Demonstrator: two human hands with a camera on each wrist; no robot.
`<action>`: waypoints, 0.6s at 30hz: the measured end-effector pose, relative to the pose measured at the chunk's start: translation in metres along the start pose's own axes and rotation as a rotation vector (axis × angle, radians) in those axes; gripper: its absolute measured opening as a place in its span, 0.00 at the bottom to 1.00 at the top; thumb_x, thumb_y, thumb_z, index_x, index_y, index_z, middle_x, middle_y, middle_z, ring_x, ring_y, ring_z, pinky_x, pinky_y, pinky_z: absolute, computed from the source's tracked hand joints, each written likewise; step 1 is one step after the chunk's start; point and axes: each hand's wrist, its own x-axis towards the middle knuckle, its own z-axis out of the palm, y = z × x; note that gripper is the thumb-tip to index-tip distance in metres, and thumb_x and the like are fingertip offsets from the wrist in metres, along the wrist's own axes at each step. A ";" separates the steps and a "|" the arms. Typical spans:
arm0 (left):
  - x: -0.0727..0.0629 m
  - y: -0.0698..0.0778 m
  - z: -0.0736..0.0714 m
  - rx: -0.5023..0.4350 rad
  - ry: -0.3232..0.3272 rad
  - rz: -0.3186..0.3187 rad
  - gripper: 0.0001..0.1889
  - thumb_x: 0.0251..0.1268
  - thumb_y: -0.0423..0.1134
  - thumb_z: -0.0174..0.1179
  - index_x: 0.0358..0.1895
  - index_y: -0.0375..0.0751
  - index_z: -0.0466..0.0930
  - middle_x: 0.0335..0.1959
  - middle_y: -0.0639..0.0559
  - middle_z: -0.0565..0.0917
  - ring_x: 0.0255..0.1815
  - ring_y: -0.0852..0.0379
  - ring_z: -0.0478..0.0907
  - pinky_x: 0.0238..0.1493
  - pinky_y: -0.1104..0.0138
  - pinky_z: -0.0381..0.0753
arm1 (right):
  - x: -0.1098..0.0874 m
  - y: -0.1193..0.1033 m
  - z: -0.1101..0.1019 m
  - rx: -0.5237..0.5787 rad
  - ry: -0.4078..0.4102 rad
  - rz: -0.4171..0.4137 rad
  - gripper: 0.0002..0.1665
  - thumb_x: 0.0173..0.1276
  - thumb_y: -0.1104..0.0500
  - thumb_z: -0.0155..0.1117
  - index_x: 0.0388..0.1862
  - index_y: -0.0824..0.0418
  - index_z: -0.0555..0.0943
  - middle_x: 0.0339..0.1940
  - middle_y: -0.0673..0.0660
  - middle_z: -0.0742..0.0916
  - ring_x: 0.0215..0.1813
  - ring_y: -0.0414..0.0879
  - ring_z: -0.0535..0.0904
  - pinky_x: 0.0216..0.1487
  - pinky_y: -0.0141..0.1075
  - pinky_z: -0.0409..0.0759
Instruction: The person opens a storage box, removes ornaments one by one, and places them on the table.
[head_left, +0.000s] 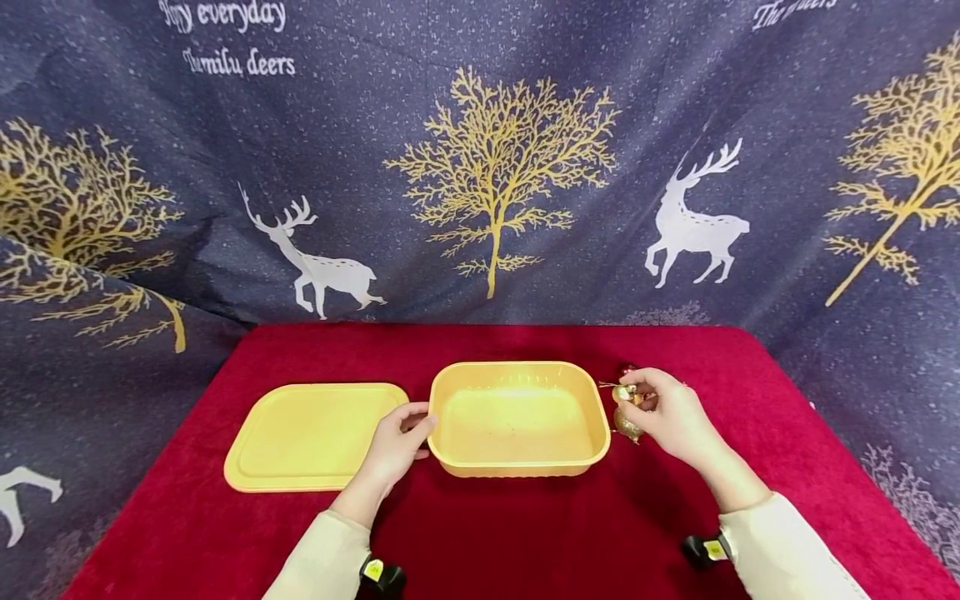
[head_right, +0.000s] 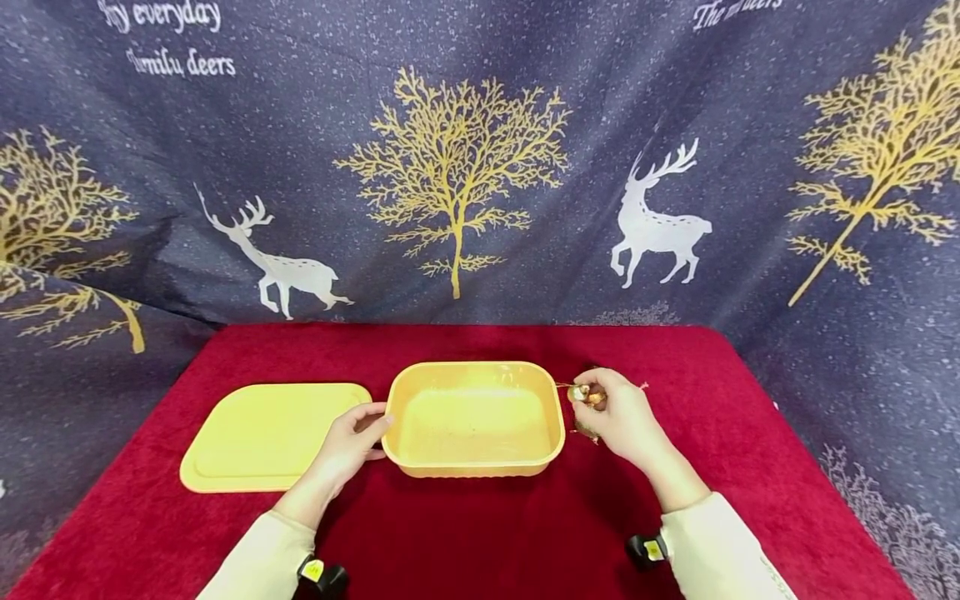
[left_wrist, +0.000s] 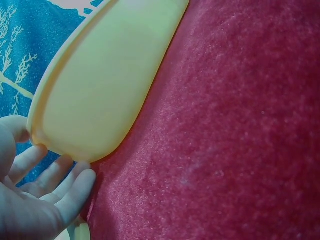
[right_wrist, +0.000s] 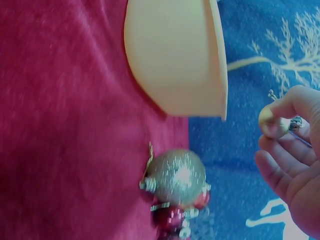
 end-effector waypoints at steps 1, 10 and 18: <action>0.000 0.000 0.000 -0.001 0.000 0.000 0.18 0.66 0.37 0.57 0.57 0.34 0.74 0.49 0.37 0.80 0.44 0.51 0.79 0.38 0.59 0.85 | -0.001 0.002 -0.002 -0.010 0.007 0.002 0.15 0.51 0.68 0.71 0.39 0.63 0.81 0.31 0.55 0.86 0.28 0.36 0.77 0.28 0.32 0.79; 0.000 0.000 0.000 -0.002 0.004 -0.002 0.18 0.66 0.38 0.57 0.57 0.34 0.74 0.49 0.37 0.80 0.43 0.52 0.79 0.38 0.59 0.85 | -0.013 0.036 -0.016 -0.100 -0.001 0.050 0.11 0.53 0.64 0.72 0.36 0.60 0.83 0.32 0.54 0.87 0.33 0.35 0.79 0.33 0.34 0.79; -0.001 0.001 0.000 0.000 0.004 0.000 0.18 0.66 0.38 0.57 0.57 0.34 0.74 0.48 0.36 0.80 0.43 0.51 0.79 0.38 0.60 0.85 | -0.022 0.057 -0.019 -0.191 -0.072 0.063 0.09 0.53 0.63 0.72 0.34 0.61 0.85 0.34 0.57 0.87 0.39 0.54 0.82 0.39 0.43 0.80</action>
